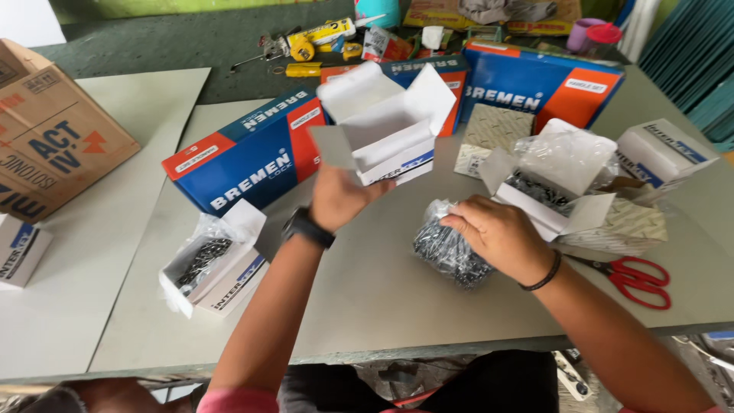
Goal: The person empties a plastic bag of screws onto a table, spreads them out, and then picks them up one by one to place them into a small clear container. The person also handles several cardboard boxes labeled 'Bremen Lock' and 'Interkey' on the table.
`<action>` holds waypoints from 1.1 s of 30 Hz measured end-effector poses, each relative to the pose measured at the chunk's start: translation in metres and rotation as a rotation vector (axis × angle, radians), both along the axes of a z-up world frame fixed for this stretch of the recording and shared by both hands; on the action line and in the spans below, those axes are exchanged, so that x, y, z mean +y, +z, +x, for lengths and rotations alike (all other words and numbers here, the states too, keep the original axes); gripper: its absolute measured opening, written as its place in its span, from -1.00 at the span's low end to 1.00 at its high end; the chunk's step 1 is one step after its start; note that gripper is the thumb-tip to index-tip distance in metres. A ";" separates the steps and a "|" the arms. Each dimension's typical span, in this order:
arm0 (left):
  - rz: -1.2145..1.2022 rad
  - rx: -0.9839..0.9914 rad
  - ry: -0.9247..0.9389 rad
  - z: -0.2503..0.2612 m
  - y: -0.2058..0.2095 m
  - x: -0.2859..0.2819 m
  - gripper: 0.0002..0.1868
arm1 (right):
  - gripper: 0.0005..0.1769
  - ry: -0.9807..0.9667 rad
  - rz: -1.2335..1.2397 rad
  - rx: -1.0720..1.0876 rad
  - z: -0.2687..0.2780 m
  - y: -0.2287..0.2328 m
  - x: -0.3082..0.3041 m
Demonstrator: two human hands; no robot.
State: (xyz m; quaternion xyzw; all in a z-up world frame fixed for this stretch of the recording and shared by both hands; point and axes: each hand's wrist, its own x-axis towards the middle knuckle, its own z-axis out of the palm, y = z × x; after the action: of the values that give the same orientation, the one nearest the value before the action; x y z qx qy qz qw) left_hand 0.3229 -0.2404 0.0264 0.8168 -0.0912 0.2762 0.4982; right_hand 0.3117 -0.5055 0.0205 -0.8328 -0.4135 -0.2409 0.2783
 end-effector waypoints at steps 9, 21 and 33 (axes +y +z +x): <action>-0.093 -0.045 -0.436 0.092 -0.010 -0.050 -0.03 | -0.82 0.051 0.023 -0.004 -0.011 -0.015 -0.020; 0.135 0.292 -0.490 0.216 -0.037 -0.161 -0.11 | -0.78 0.110 -0.013 0.052 -0.019 -0.003 -0.006; -0.197 0.494 -0.507 0.099 -0.015 -0.088 0.28 | -0.74 0.137 0.045 0.081 -0.014 0.000 -0.006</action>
State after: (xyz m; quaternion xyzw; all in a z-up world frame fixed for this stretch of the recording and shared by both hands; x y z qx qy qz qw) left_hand 0.4221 -0.3289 0.0118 0.7584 -0.1407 -0.0544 0.6341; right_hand 0.2979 -0.5113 0.0200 -0.8052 -0.4524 -0.1968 0.3292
